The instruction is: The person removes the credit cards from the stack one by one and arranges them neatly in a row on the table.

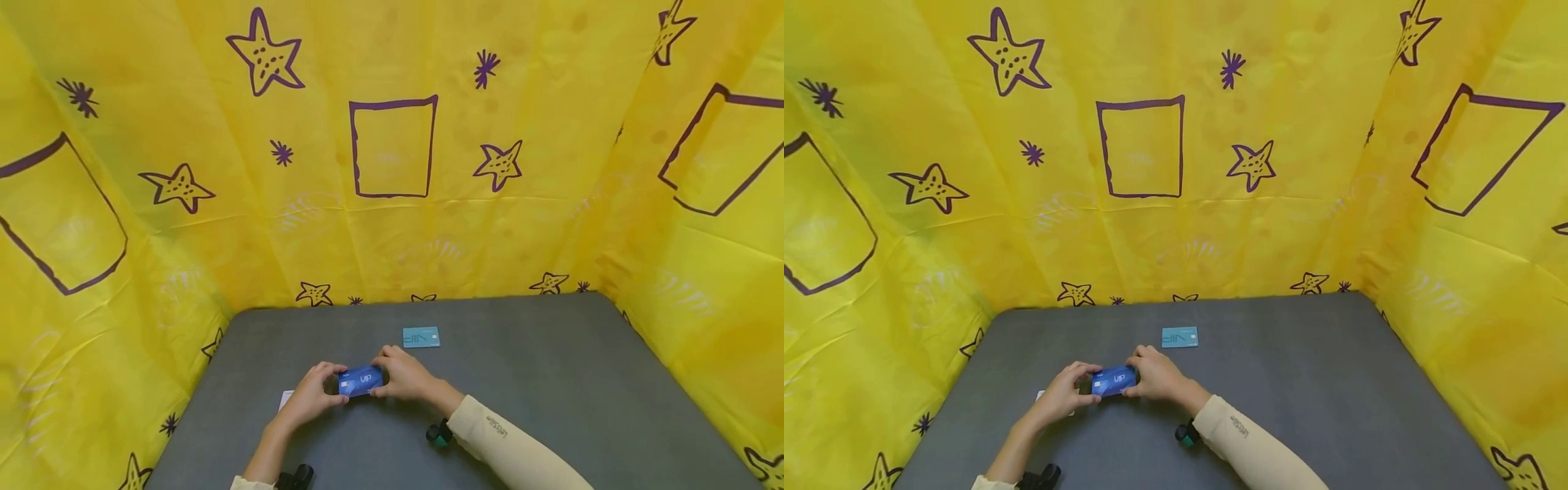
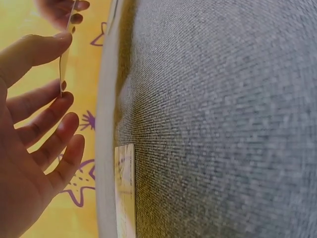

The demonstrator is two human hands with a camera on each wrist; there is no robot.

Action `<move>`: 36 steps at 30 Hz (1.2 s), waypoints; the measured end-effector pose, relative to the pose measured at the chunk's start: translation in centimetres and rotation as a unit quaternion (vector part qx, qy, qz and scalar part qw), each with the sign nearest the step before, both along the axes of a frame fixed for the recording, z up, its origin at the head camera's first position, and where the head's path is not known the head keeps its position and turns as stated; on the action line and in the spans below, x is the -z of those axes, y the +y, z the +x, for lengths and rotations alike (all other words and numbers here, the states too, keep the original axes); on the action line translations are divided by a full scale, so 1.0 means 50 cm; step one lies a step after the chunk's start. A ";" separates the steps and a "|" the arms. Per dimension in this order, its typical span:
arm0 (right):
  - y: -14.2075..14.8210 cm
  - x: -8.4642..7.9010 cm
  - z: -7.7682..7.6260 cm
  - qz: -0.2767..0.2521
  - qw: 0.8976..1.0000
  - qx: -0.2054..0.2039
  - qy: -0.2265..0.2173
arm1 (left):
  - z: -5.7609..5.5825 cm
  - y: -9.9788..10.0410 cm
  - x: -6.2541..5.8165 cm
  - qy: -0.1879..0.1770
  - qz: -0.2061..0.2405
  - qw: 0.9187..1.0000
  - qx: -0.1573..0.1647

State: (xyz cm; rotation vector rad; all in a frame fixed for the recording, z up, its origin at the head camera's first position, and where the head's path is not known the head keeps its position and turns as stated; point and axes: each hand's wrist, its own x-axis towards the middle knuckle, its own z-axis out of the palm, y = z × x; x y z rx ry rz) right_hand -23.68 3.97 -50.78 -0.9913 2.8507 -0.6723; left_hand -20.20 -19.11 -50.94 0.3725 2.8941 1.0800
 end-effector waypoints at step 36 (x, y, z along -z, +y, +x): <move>-0.080 0.049 0.009 0.083 0.996 -0.010 0.034 | -0.007 -0.047 0.030 -0.012 -0.110 0.994 0.007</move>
